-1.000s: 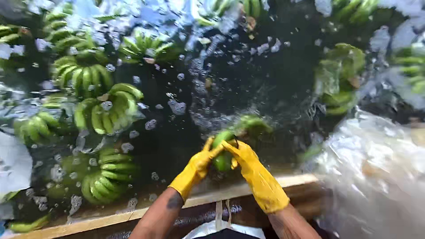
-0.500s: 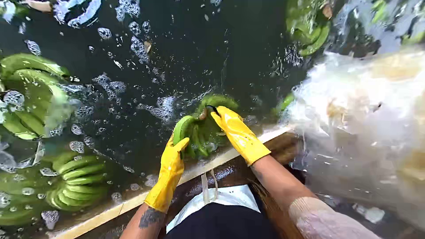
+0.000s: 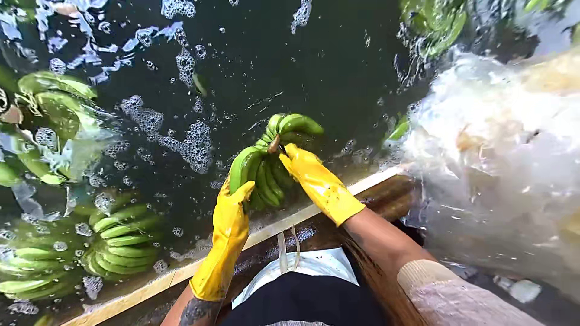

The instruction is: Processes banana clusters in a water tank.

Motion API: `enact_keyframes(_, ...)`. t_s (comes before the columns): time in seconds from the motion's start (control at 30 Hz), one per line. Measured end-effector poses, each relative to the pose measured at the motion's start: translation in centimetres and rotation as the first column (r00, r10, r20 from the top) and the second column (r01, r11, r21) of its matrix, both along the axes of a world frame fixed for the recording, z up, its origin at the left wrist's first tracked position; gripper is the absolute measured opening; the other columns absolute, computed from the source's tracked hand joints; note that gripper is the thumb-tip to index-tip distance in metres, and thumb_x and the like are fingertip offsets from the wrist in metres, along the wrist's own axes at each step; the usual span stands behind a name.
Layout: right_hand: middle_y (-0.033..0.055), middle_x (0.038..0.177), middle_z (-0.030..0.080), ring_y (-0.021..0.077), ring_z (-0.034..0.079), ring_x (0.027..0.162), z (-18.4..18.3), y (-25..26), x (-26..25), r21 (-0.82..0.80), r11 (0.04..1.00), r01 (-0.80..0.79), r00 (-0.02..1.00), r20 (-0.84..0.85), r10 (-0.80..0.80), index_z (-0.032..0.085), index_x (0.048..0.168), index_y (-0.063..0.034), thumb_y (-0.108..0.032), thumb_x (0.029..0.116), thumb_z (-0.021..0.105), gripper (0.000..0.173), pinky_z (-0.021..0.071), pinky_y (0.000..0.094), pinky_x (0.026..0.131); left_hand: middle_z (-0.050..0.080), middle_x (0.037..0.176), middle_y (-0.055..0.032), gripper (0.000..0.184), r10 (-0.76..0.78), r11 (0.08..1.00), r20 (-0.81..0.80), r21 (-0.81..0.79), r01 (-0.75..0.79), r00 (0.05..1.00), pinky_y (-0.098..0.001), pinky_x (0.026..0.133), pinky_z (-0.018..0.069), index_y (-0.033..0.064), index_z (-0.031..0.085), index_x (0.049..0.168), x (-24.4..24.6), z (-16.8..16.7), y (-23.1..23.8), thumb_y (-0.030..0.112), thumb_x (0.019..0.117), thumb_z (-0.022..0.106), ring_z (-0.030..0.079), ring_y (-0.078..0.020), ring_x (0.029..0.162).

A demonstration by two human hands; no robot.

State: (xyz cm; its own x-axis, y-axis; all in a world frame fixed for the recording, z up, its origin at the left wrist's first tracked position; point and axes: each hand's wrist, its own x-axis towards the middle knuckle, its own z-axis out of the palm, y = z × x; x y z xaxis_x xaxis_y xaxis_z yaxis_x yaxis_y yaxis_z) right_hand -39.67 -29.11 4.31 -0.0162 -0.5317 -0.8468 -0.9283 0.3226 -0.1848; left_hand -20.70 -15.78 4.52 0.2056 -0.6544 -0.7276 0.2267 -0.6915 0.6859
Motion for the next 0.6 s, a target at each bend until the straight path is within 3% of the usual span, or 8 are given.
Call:
enact_keyframes(0.07,0.0166,0.136,0.064,0.0401,0.064,0.119,-1.6,-1.3,-0.5,-0.125,0.991,-0.037,0.997,-0.074,0.028,0.058,0.141,-0.0159,-0.044,0.1083,0.041,0.046,0.0496,0.0698,0.093,0.072,0.117,-0.0052,0.047,0.000,1.000,0.000,-0.007,0.000,1.000,-0.0418,0.082,0.0609,0.0228,0.063,0.137,-0.7,0.6,-0.7,0.032,0.0923,0.075,0.070,-0.0201,0.098)
enact_keyframes(0.13,0.0135,0.137,0.064,0.0359,0.065,0.120,-3.0,-1.5,0.2,-0.164,0.983,0.082,0.994,-0.056,-0.092,0.054,0.147,-0.0183,-0.043,0.1086,0.040,0.048,0.0507,0.0665,0.096,0.071,0.121,-0.0025,0.050,-0.013,1.000,0.015,0.012,0.013,1.000,-0.0433,0.085,0.0617,0.0282,0.061,0.140,-1.3,0.8,-1.3,0.034,0.0922,0.075,0.071,-0.0192,0.103)
enact_keyframes(0.23,0.0125,0.093,0.071,0.0258,0.070,0.073,-0.7,0.4,0.3,0.009,0.949,0.315,0.927,0.215,-0.309,0.049,0.144,-0.0156,-0.046,0.1096,0.040,0.047,0.0611,0.0470,0.065,0.071,0.122,-0.0045,0.051,-0.015,1.000,-0.003,0.005,0.015,1.000,-0.0454,0.086,0.0613,0.0280,0.058,0.143,-1.4,-0.3,-1.1,0.034,0.0939,0.073,0.070,-0.0217,0.105)
enact_keyframes(0.3,0.0087,0.083,0.069,0.0224,0.066,0.066,0.7,0.9,-1.4,0.064,0.954,0.292,0.890,0.347,-0.296,0.052,0.138,-0.0161,-0.050,0.1074,0.044,0.047,0.0585,0.0436,0.060,0.072,0.120,-0.0043,0.055,-0.037,0.999,0.019,0.009,0.036,0.999,-0.0448,0.087,0.0617,0.0276,0.058,0.143,-1.2,-0.2,-0.9,0.034,0.0911,0.076,0.071,-0.0211,0.106)
enact_keyframes(0.4,0.0164,0.113,0.072,0.0351,0.072,0.094,-0.5,0.1,-1.5,-0.051,0.981,0.188,0.974,0.139,-0.180,0.053,0.145,-0.0157,-0.042,0.1082,0.045,0.046,0.0566,0.0630,0.082,0.069,0.129,0.0018,0.061,-0.074,0.996,0.079,0.060,0.069,0.994,-0.0432,0.096,0.0591,0.0302,0.058,0.143,-1.8,1.5,-1.3,0.032,0.0866,0.079,0.068,-0.0155,0.115)
enact_keyframes(0.43,0.0152,0.116,0.072,0.0339,0.072,0.096,-1.3,0.2,-0.7,-0.058,0.972,0.230,0.970,0.096,-0.224,0.051,0.148,-0.0155,-0.040,0.1085,0.043,0.047,0.0572,0.0620,0.083,0.067,0.134,0.0037,0.062,-0.087,0.995,0.075,0.048,0.084,0.993,-0.0437,0.099,0.0578,0.0322,0.056,0.146,-1.9,1.5,-1.8,0.030,0.0875,0.078,0.066,-0.0148,0.120)
enact_keyframes(0.5,0.0092,0.092,0.070,0.0221,0.068,0.071,-0.1,1.7,0.1,0.074,0.919,0.388,0.890,0.228,-0.394,0.050,0.143,-0.0148,-0.044,0.1093,0.042,0.045,0.0592,0.0430,0.062,0.063,0.141,0.0072,0.061,-0.145,0.989,0.092,-0.009,0.147,0.985,-0.0438,0.101,0.0568,0.0375,0.052,0.148,-1.3,-0.3,-1.5,0.031,0.0916,0.075,0.063,-0.0136,0.124)
enact_keyframes(0.6,-0.0046,0.062,0.051,0.0037,0.044,0.044,-0.1,4.4,-3.4,0.485,0.704,0.520,0.581,0.403,-0.707,0.062,0.125,-0.0163,-0.042,0.1022,0.061,0.034,0.0410,0.0196,0.040,0.056,0.149,0.0043,0.072,-0.265,0.961,-0.054,-0.095,0.259,0.963,-0.0441,0.104,0.0563,0.0353,0.046,0.153,0.2,-1.6,-0.3,0.029,0.0890,0.079,0.059,-0.0180,0.130)
